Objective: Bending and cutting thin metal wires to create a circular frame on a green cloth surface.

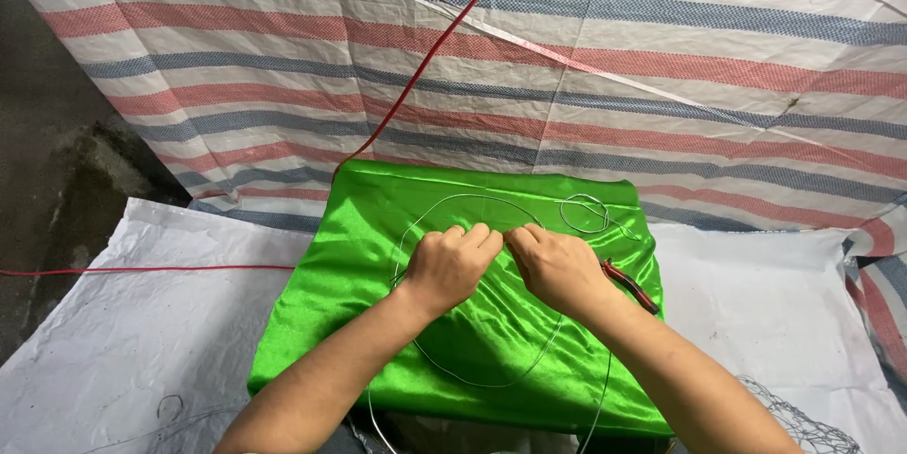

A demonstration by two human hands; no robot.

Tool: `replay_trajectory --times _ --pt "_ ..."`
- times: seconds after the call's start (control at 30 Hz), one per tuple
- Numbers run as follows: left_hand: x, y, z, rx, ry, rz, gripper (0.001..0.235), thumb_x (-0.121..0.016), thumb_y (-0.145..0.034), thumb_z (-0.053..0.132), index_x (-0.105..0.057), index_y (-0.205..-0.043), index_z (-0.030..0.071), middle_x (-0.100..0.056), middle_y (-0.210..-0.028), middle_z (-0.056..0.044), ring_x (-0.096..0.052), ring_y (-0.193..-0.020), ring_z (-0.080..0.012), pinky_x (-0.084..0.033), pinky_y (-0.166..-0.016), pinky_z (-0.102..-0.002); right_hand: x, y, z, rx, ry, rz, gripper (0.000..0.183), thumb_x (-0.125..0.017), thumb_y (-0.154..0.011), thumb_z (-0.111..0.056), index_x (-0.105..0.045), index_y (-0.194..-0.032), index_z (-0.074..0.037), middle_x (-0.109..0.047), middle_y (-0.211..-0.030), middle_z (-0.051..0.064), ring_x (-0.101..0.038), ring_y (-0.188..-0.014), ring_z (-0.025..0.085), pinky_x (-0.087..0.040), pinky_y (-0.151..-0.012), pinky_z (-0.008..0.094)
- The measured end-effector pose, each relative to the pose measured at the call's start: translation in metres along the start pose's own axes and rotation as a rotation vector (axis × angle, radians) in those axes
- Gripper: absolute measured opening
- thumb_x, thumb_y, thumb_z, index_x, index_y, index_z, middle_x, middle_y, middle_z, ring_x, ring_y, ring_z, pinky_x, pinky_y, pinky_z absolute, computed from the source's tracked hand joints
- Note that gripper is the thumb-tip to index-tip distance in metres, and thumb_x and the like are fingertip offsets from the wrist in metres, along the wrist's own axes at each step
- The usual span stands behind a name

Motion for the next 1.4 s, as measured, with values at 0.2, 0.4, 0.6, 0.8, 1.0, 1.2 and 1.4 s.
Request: replay_trajectory --times 0.2,0.4,0.6,0.8,1.0,1.2,1.4 --pt "0.003 0.006 -0.003 -0.086 0.069 0.004 0.021 -0.054 -0.082 0.014 -0.065 -0.094 0.027 -0.043 -0.064 0.008 -0.055 -0.045 -0.0146 -0.049 -0.042 -0.029 -0.027 0.006 0.002 0.107 0.077 -0.121 0.009 -0.047 -0.094 -0.020 -0.051 -0.088 -0.016 -0.052 -0.072 0.003 -0.066 -0.058 0.027 -0.052 -0.045 0.037" --pt "0.000 0.015 -0.003 -0.135 0.087 -0.016 0.023 -0.055 -0.082 0.015 -0.067 -0.097 0.027 -0.045 -0.065 0.008 -0.056 -0.045 -0.0145 -0.051 -0.042 -0.030 -0.031 0.008 -0.001 0.204 0.122 -0.209 0.004 -0.047 -0.090 -0.014 -0.051 -0.090 -0.015 -0.054 -0.074 0.003 -0.066 -0.061 0.024 -0.053 -0.046 0.033" --pt "-0.023 0.025 -0.005 -0.130 0.047 -0.032 0.029 -0.055 -0.079 0.016 -0.067 -0.101 0.031 -0.045 -0.066 0.010 -0.057 -0.047 -0.0141 -0.051 -0.044 -0.030 -0.037 0.006 0.000 0.131 0.112 -0.258 0.007 -0.047 -0.086 -0.011 -0.050 -0.091 -0.016 -0.054 -0.077 0.003 -0.067 -0.061 0.025 -0.053 -0.047 0.033" --pt "-0.018 0.015 -0.041 0.281 0.479 -0.507 0.029 -0.048 -0.104 0.039 -0.070 -0.121 0.032 -0.064 -0.073 -0.006 -0.072 -0.070 -0.0354 -0.060 -0.065 -0.048 -0.040 -0.017 0.034 -0.265 -0.377 -0.253 0.011 -0.060 -0.098 -0.017 -0.067 -0.106 -0.016 -0.068 -0.091 0.010 -0.073 -0.085 0.039 -0.059 -0.068 0.049" --pt "-0.045 0.114 -0.086 1.347 1.553 -0.375 0.040 -0.057 -0.103 0.017 -0.060 -0.142 0.010 -0.052 -0.056 -0.007 -0.052 -0.037 -0.0161 -0.049 -0.035 -0.029 -0.092 -0.008 0.115 -0.559 -0.585 -0.068 0.013 -0.075 -0.093 -0.019 -0.078 -0.106 -0.018 -0.078 -0.099 0.010 -0.073 -0.102 0.035 -0.056 -0.087 0.048" --pt "-0.022 0.151 -0.028 1.810 1.607 -0.054 0.047 -0.045 -0.109 0.037 -0.053 -0.143 0.006 -0.058 -0.076 -0.005 -0.062 -0.057 -0.0138 -0.058 -0.051 -0.028 -0.164 0.007 0.158 -0.796 -0.589 -0.154 0.013 -0.075 -0.096 -0.025 -0.082 -0.107 -0.024 -0.079 -0.095 0.003 -0.074 -0.100 0.030 -0.054 -0.090 0.045" --pt "-0.040 0.200 0.000 1.891 1.698 -0.251 0.076 -0.055 -0.098 0.011 -0.014 -0.162 0.006 -0.055 -0.140 -0.024 -0.064 -0.104 -0.0320 -0.060 -0.085 -0.043 -0.229 0.037 0.157 -0.926 -0.726 -0.335 0.016 -0.072 -0.094 -0.009 -0.077 -0.109 -0.005 -0.073 -0.085 0.007 -0.061 -0.061 0.018 -0.054 -0.061 0.032"
Point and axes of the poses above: each hand's wrist, its own y-axis away from the middle knuckle, its own x-axis out of the back of the hand, z = x × y, the point moved 5 cm from there along -y, towards the middle knuckle
